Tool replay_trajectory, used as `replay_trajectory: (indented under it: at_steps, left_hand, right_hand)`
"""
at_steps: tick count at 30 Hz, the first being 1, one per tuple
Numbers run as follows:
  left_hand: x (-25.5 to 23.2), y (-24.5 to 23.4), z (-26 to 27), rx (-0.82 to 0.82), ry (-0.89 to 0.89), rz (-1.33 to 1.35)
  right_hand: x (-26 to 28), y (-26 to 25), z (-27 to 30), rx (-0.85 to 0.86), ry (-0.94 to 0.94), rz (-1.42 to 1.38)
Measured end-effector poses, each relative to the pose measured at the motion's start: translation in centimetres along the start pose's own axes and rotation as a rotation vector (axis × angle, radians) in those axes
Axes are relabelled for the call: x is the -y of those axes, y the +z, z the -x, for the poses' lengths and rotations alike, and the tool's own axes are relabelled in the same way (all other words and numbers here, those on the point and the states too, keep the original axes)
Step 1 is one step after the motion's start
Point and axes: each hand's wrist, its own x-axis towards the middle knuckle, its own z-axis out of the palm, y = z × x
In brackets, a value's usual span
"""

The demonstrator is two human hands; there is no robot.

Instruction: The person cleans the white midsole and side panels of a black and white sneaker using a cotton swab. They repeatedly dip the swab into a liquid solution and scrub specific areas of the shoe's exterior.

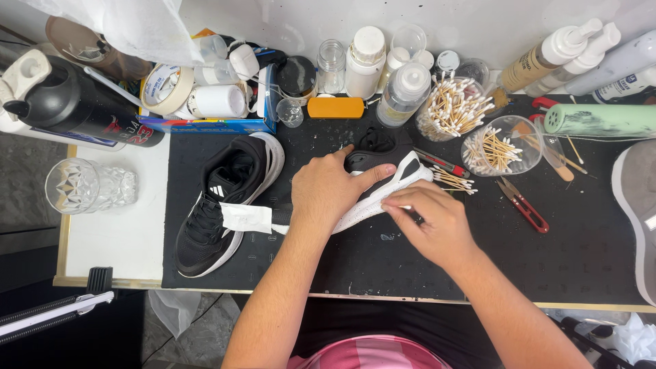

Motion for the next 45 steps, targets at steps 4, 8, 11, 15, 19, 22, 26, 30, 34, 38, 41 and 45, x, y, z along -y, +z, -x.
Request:
replay_trajectory:
  at_steps: [4, 8, 11, 15, 19, 22, 26, 30, 34, 38, 41, 45]
  left_hand:
    - [0.0, 0.2, -0.1, -0.011, -0.002, -0.006]
    - [0.1, 0.3, -0.4, 0.001, 0.004, -0.007]
    - [0.1, 0.3, -0.1, -0.011, 0.000, -0.007]
    - [0.0, 0.2, -0.3, 0.003, -0.002, -0.013]
    - [0.1, 0.3, -0.2, -0.005, -0.003, 0.003]
    - [0.1, 0.4, 0.0, -0.042, 0.016, -0.007]
    - [0.1, 0.3, -0.1, -0.032, 0.009, -0.002]
    - [0.2, 0.4, -0.1, -0.023, 0.004, -0.006]
    - [0.2, 0.4, -0.2, -0.036, 0.020, -0.019]
    - [0.1, 0.4, 0.0, -0.034, -0.002, -0.009]
    - [0.1, 0.3, -0.3, -0.028, 0.005, -0.015]
    - [0.3, 0.3, -0.1, -0.041, 0.023, -0.006]
  right_hand:
    - [-0.2, 0.0, 0.0, -0.003, 0.019, 0.040]
    - [-0.2, 0.0, 0.0, 0.012, -0.015, 0.065]
    - [-0.3, -0.4, -0.2, 0.081, 0.088, 0.008]
    - [-0.4, -0.3, -0.1, 0.014, 0.041, 0.049]
    - [-0.2, 0.0, -0.1, 0.052, 0.113, 0.010]
    - [-0.2, 0.1, -0.3, 0.028, 0.136, 0.051]
    - [0.4, 0.4, -0.5, 0.062, 0.158, 0.029]
    - [0.5, 0.2, -1.0, 0.102, 0.186, 0.071]
    - [0.6, 0.1, -1.3, 0.107, 0.192, 0.074]
    - [0.5, -0.4, -1.4, 0.142, 0.154, 0.106]
    - [0.4, 0.0, -1.2, 0.043, 0.128, 0.135]
    - [0.1, 0.3, -0.5, 0.097, 0.201, 0.072]
